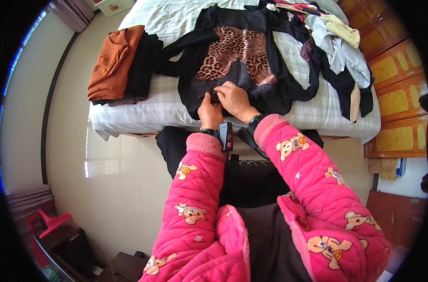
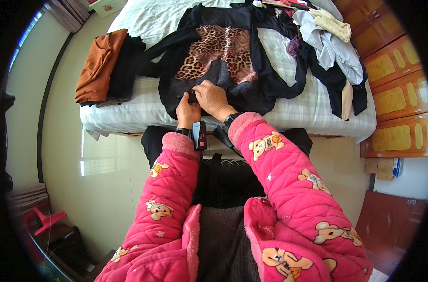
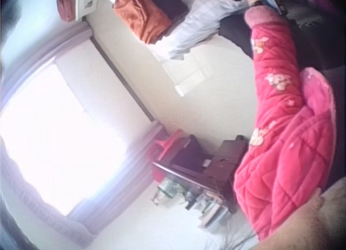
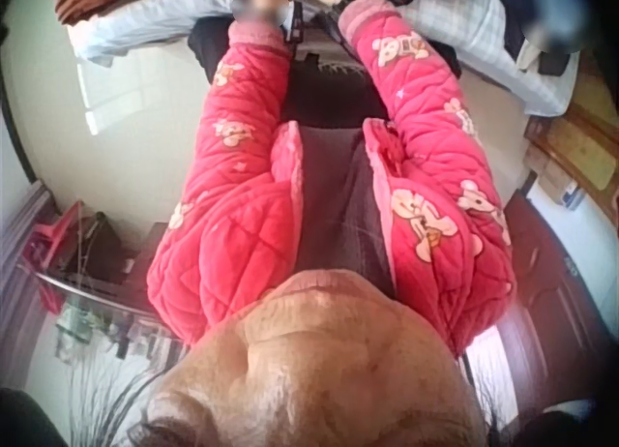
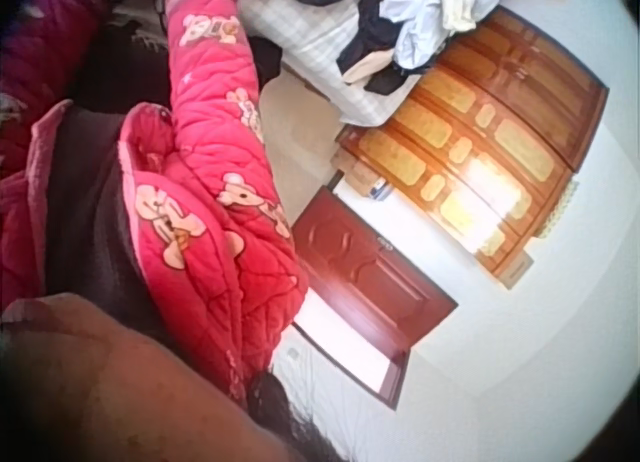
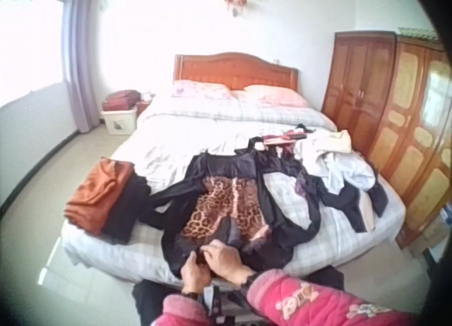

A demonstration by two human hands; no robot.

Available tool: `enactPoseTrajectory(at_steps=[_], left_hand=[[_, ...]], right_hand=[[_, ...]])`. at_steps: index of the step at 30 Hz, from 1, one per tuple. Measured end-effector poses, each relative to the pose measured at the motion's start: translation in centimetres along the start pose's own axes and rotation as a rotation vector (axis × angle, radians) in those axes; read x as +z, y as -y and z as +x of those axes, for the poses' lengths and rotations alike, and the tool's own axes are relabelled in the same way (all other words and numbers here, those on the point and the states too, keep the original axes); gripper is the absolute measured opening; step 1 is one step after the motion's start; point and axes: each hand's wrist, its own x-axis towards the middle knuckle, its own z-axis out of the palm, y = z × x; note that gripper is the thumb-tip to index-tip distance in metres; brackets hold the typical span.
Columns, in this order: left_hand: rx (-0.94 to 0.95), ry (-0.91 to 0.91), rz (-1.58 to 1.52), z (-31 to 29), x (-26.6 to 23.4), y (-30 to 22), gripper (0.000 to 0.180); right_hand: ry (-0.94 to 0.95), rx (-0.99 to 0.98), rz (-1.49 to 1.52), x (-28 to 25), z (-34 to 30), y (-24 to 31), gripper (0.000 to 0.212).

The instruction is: The person folds a black long-sleeved top with a leopard print panel on a bed. They smooth the garment, fold the sleeves inward, fold the body in half, and place the folded item on a stack of other folded clothes.

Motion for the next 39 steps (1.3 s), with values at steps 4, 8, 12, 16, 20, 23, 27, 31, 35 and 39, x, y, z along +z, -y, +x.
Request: enactPoseTrajectory(at_steps=[4, 8, 12, 16, 20, 23, 27, 31, 35, 39], left_hand=[[-0.014, 0.087, 0.083, -0.2, -0.5, -0.5, 0.021], [-0.127, 0.093, 0.282, 0.6, -0.4, -1.0, 0.023], [-0.159, 0.057, 0.297, 1.3, -0.1, -1.1, 0.014], [0.013, 0.001, 0.425, 0.8, 0.0, -0.7, 0.013], [0.038, 0.049, 0.571, 0.6, 0.1, -1.0, 0.012], [-0.003, 0.096, 0.616, 0.9, 0.2, -1.8, 0.011], [-0.018, 0.074, 0.598, 1.2, -0.2, -2.1, 0.011], [-0.064, 0.099, 0.612, 1.3, -0.7, -2.6, 0.013], [-0.066, 0.095, 0.606, 1.2, -0.7, -2.6, 0.014], [0.033, 0.048, 0.632, 0.5, -0.6, -2.0, 0.016]], right_hand=[[0.026, -0.173, -0.142, -0.9, -1.7, 0.5, 0.022], [0.062, -0.233, -0.208, -1.4, -2.5, 0.7, 0.03], [0.044, -0.262, -0.131, -2.3, -3.4, 1.1, 0.025], [0.013, -0.249, -0.163, -5.6, -5.4, -0.6, 0.022], [0.025, -0.176, -0.362, -10.2, -8.3, -3.9, 0.023], [0.124, -0.072, -0.369, -12.2, -10.8, -5.1, 0.02], [0.075, -0.09, -0.385, -12.5, -12.3, -6.0, 0.016], [0.076, -0.088, -0.424, -12.1, -12.6, -6.8, 0.01], [0.068, -0.081, -0.39, -12.3, -13.3, -7.3, 0.004], [0.172, -0.028, -0.39, -12.7, -13.5, -7.2, 0.006]])
